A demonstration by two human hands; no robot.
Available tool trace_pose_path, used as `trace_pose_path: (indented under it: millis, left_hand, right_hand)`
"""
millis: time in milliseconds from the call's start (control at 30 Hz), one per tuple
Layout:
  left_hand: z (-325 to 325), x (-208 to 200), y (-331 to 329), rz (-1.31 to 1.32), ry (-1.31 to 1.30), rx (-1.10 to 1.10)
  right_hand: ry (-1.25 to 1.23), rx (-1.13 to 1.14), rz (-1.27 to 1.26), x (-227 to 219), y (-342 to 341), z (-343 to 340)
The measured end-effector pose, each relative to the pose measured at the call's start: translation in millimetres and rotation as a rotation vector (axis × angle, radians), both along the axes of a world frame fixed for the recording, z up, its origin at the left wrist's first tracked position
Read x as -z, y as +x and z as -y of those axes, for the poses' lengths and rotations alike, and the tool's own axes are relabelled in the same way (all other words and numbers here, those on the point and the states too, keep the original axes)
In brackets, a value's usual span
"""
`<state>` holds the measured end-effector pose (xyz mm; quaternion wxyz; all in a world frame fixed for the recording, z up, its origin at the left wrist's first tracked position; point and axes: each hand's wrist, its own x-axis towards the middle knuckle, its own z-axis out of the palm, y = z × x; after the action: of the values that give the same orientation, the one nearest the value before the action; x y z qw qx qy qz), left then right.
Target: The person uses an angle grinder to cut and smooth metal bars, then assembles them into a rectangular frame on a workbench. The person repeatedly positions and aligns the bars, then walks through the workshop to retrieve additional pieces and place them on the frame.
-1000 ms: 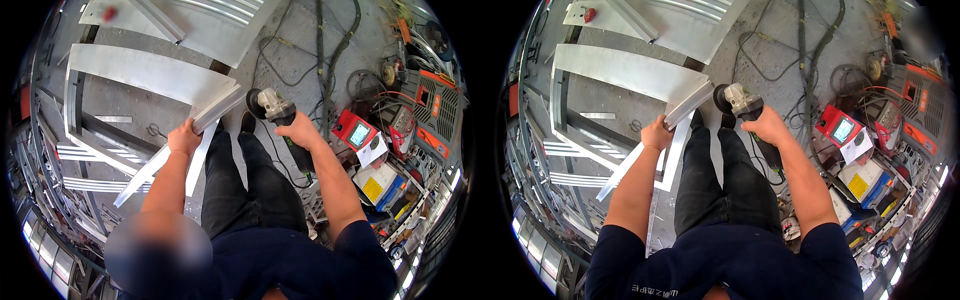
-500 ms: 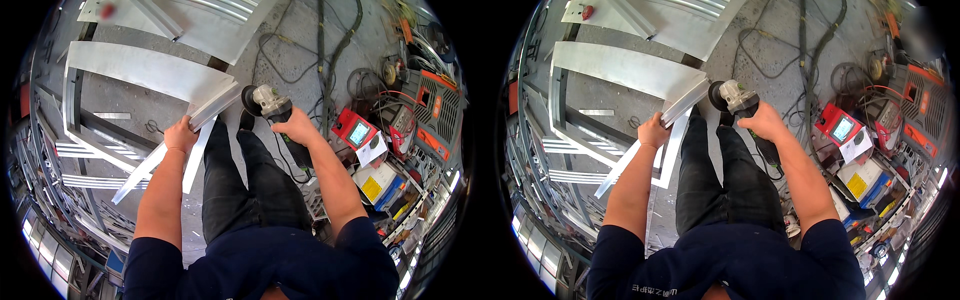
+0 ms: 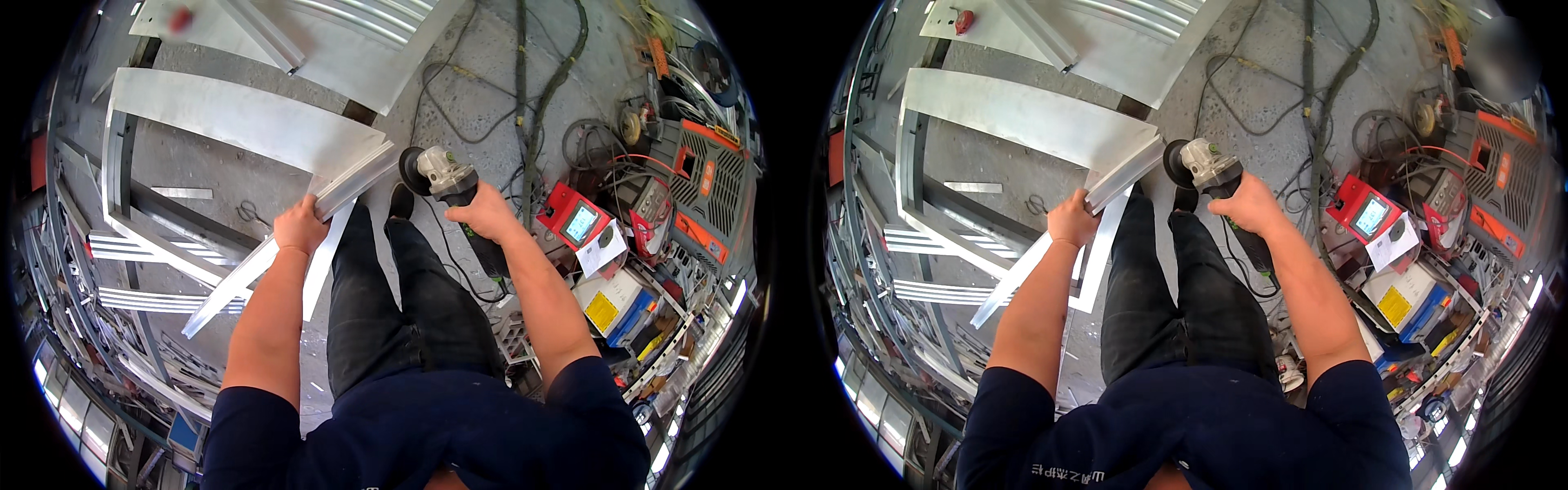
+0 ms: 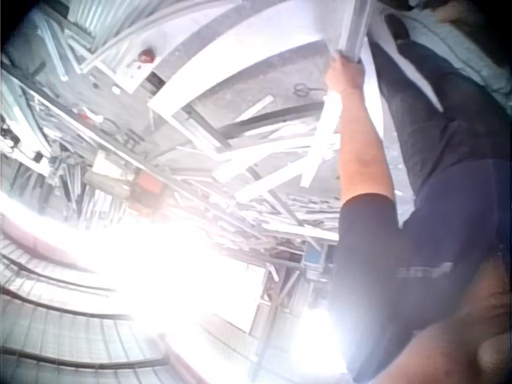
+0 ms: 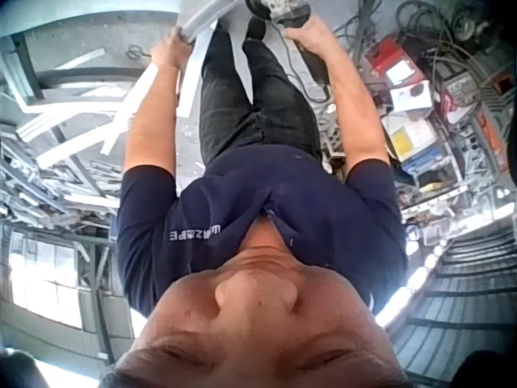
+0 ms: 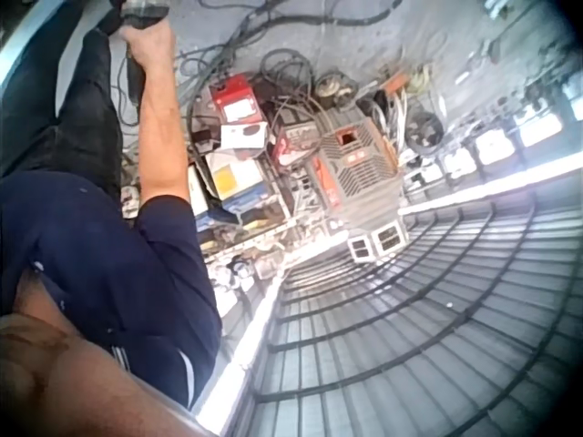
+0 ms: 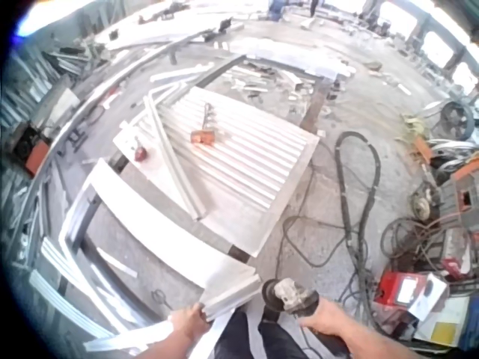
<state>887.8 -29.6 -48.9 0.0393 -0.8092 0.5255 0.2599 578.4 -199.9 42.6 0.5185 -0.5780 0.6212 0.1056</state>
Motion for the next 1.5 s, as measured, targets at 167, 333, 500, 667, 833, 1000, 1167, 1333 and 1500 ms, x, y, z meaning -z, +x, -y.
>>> trace_pose_path:
  millis: [167,333,500,667,833,1000,1167,1333,1500]
  left_hand:
    - [-2.0,3.2,1.0,0.000,-0.054,0.009]
    - [-3.4,5.3,0.7,-0.009,-0.064,0.008]
    - [-1.8,3.0,1.7,0.002,-0.064,0.025]
    - [-4.7,7.6,2.1,0.001,-0.039,0.019]
    - [-0.2,0.4,1.9,0.000,-0.015,0.020]
    - [1.4,1.0,1.1,0.011,0.004,0.017]
    - [-3.0,6.1,3.5,0.019,0.045,0.046]
    - [0.2,2.3,2.5,-0.001,0.113,0.015]
    - [-2.9,4.6,2.9,-0.009,0.036,0.013]
  right_hand:
    - [-0.085,-0.034,-0.062,2.9,-15.1,-0.6]
    - [0.008,-0.006,0.013,-7.7,-0.5,6.2]
    - [-0.002,0.018,-0.043,5.6,-9.6,3.2]
    - [0.030,0.134,0.089,1.8,-6.9,-9.4]
    - [-0.034,0.090,0.004,0.8,1.5,-5.3]
    - [-0.024,0.057,0.029,-1.3,-0.1,0.9]
    - [0.018,0.060,-0.033,3.6,-2.8,3.8]
    - [0.022,0.113,0.082,-6.5,12.1,11.3]
    - [0.015,0.053,0.056,-8.9,28.5,23.5]
